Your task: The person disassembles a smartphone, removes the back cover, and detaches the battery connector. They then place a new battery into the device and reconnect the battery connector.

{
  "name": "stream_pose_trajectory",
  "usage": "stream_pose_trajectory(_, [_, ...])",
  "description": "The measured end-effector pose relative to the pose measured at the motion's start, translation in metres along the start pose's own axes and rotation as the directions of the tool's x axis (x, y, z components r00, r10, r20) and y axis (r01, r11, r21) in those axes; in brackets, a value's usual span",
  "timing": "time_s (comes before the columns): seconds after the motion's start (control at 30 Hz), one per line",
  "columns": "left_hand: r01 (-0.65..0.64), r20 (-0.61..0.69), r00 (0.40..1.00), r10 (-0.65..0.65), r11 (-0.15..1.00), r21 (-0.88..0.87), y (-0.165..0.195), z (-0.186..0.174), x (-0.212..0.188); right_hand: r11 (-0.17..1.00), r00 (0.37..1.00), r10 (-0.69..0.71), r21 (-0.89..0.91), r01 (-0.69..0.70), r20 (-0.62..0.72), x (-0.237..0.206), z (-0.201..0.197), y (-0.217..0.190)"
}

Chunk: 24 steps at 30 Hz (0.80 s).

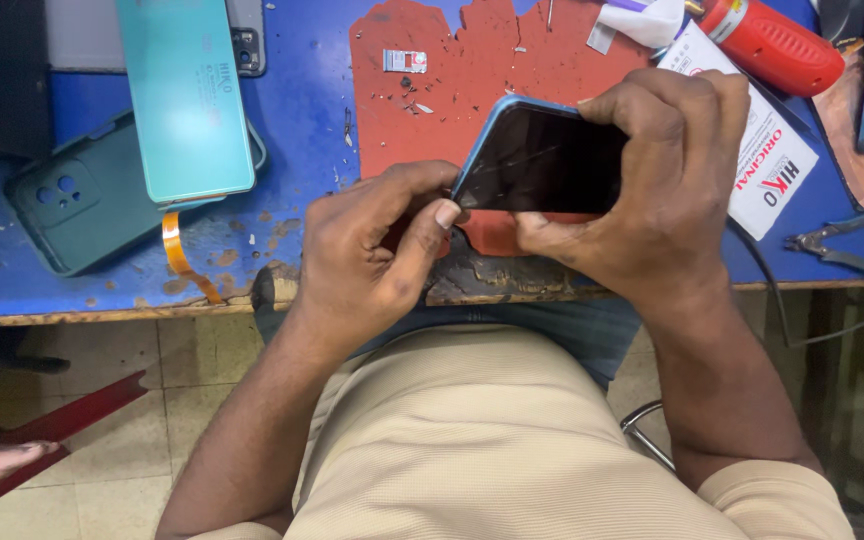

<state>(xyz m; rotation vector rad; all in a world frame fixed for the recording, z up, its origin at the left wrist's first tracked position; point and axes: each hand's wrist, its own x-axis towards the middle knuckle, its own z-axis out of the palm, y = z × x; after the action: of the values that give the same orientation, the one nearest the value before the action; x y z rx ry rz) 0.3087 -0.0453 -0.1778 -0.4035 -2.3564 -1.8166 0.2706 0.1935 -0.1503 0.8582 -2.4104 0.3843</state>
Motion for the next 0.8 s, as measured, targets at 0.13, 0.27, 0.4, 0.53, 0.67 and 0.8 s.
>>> stream_pose_trajectory(0.13, [-0.088, 0.02, 0.996, 0.089, 0.996, -0.009, 0.0, -0.002, 0.0, 0.999, 1.0, 0.008, 0.044, -0.009, 0.004, -0.003, -0.006, 0.005])
stream_pose_trajectory(0.27, [-0.119, 0.03, 0.993, 0.118, 0.992, 0.03, 0.0, -0.002, 0.001, 0.998, 0.999, 0.025, 0.063, -0.023, -0.028, -0.005, -0.013, 0.008])
stream_pose_trajectory(0.4, [-0.039, 0.041, 0.998, 0.038, 0.999, 0.014, 0.001, -0.003, 0.002, 0.996, 0.998, 0.045, 0.075, -0.041, -0.049, -0.007, -0.02, 0.005])
stream_pose_trajectory(0.53, [-0.076, 0.028, 0.997, 0.075, 0.997, 0.023, 0.001, -0.003, 0.001, 0.994, 0.995, 0.055, 0.095, -0.047, -0.082, -0.007, -0.025, 0.0])
stream_pose_trajectory(0.67, [-0.076, 0.029, 0.997, 0.075, 0.996, 0.041, 0.0, -0.003, 0.001, 0.997, 0.988, 0.052, 0.064, -0.044, -0.143, -0.006, -0.026, -0.003])
stream_pose_trajectory(0.8, [-0.073, 0.027, 0.997, 0.071, 0.996, 0.06, 0.0, -0.004, 0.001, 0.998, 0.981, 0.021, 0.055, -0.01, -0.194, -0.005, -0.025, -0.002])
